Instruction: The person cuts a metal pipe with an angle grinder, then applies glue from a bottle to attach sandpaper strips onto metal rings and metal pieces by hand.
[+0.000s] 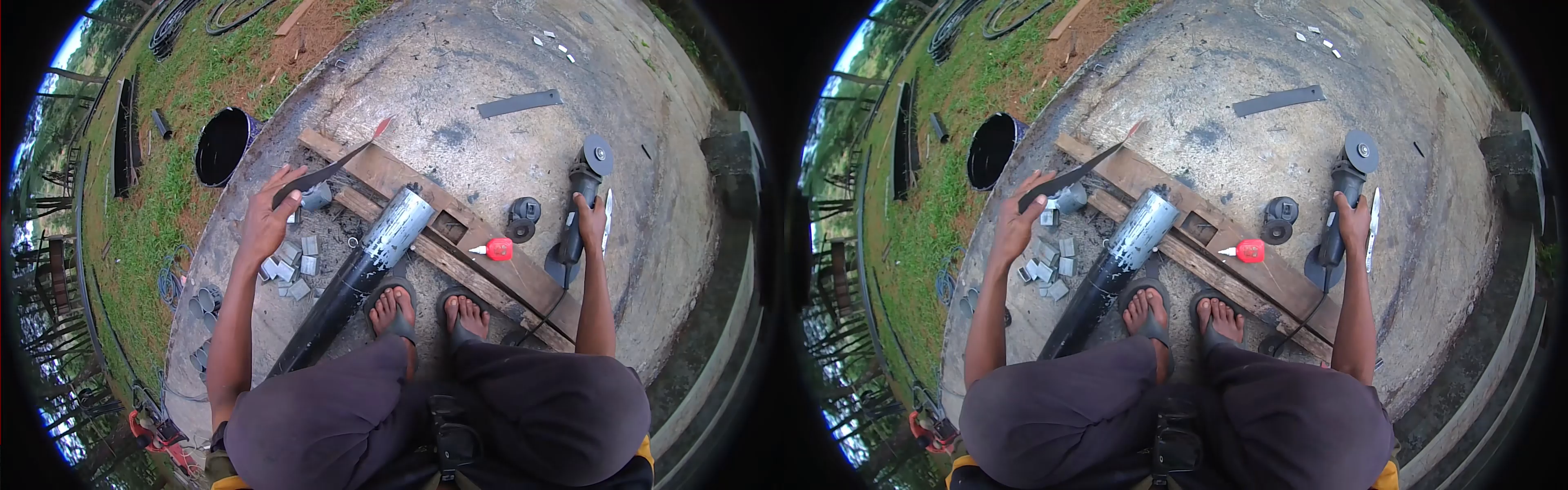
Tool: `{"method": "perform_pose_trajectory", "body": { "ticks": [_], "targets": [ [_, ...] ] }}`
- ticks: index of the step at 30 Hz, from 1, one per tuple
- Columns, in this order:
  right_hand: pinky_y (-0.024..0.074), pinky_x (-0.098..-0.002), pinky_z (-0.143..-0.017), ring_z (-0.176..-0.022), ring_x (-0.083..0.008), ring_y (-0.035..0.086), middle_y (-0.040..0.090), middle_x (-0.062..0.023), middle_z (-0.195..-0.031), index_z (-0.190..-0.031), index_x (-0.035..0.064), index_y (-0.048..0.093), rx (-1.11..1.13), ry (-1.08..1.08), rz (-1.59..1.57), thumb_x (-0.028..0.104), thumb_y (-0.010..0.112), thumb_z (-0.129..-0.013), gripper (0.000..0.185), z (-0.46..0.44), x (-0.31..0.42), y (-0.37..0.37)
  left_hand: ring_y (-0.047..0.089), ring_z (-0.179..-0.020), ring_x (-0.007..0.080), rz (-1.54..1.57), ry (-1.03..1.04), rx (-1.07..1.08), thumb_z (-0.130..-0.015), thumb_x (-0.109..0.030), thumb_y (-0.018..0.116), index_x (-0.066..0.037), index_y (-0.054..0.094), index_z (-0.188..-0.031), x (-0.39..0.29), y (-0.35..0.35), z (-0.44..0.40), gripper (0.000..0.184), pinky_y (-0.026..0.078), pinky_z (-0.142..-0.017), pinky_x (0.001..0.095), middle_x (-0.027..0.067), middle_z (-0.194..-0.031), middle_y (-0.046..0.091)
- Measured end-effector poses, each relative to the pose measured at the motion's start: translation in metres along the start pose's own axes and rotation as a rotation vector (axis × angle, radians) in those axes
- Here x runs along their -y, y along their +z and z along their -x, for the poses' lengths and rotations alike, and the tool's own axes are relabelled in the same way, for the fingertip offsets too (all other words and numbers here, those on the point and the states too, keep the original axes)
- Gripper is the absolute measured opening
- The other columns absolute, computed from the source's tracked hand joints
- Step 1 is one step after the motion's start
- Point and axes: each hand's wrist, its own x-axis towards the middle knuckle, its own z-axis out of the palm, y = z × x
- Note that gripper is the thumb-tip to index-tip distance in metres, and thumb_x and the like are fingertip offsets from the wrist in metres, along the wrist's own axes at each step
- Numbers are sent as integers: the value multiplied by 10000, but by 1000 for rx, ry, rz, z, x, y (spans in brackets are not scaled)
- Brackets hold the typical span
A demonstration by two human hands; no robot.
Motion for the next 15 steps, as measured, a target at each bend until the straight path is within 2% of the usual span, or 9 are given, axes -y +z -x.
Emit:
{"method": "perform_pose_trajectory", "body": {
  "ticks": [3, 4, 7, 8, 11, 15],
  "targets": [
    [535, -473, -858, -948, -397, 718, 723, -289, -1005, -1086, -80, 675, -49, -31, 99, 524, 701, -865, 643, 1, 3, 2, 601, -1315, 328, 892, -257, -288, -988, -151, 645, 42, 652, -1261, 5, 4, 18, 334, 420, -1186, 516, 171, -1372, 651],
    [539, -486, -866, -964, -418, 721, 723, -306, -1017, -1091, -86, 677, -36, -17, 140, 530, 695, -865, 656, 2, 7, 2, 667, -1198, 302, 1001, -197, -288, -1000, -153, 617, 76, 638, -1227, -3, 4, 20, 323, 474, -1139, 519, 178, -1258, 687],
    [547, -522, -887, -1003, -473, 721, 719, -352, -1049, -1106, -100, 684, -2, 10, 296, 550, 678, -865, 694, 3, 22, -4, 651, -1261, 369, 1285, -85, -157, -1027, -171, 535, 50, 708, -1166, -2, 5, 28, 313, 405, -1173, 618, 212, -1264, 718],
    [547, -532, -892, -1012, -488, 716, 714, -364, -1055, -1111, -103, 686, 7, 12, 370, 558, 673, -865, 706, 2, 26, -5, 673, -1220, 384, 1347, -81, -182, -1008, -158, 523, 72, 708, -1146, -6, 8, 30, 326, 394, -1168, 649, 214, -1220, 735],
    [540, -558, -919, -1033, -521, 698, 706, -379, -1057, -1106, -105, 691, 40, 8, 514, 594, 633, -888, 734, 8, 35, -10, 671, -1223, 383, 1328, 8, -141, -993, -176, 512, 82, 705, -1157, -26, 8, 35, 362, 392, -1167, 650, 214, -1229, 733],
    [538, -571, -921, -1029, -525, 698, 713, -368, -1054, -1086, -87, 694, 33, -33, 560, 618, 599, -931, 728, 15, 35, -14, 660, -1238, 382, 1367, 20, -220, -976, -182, 516, 87, 645, -1281, -33, 21, 42, 426, 400, -1162, 629, 217, -1279, 711]
  ]
}}
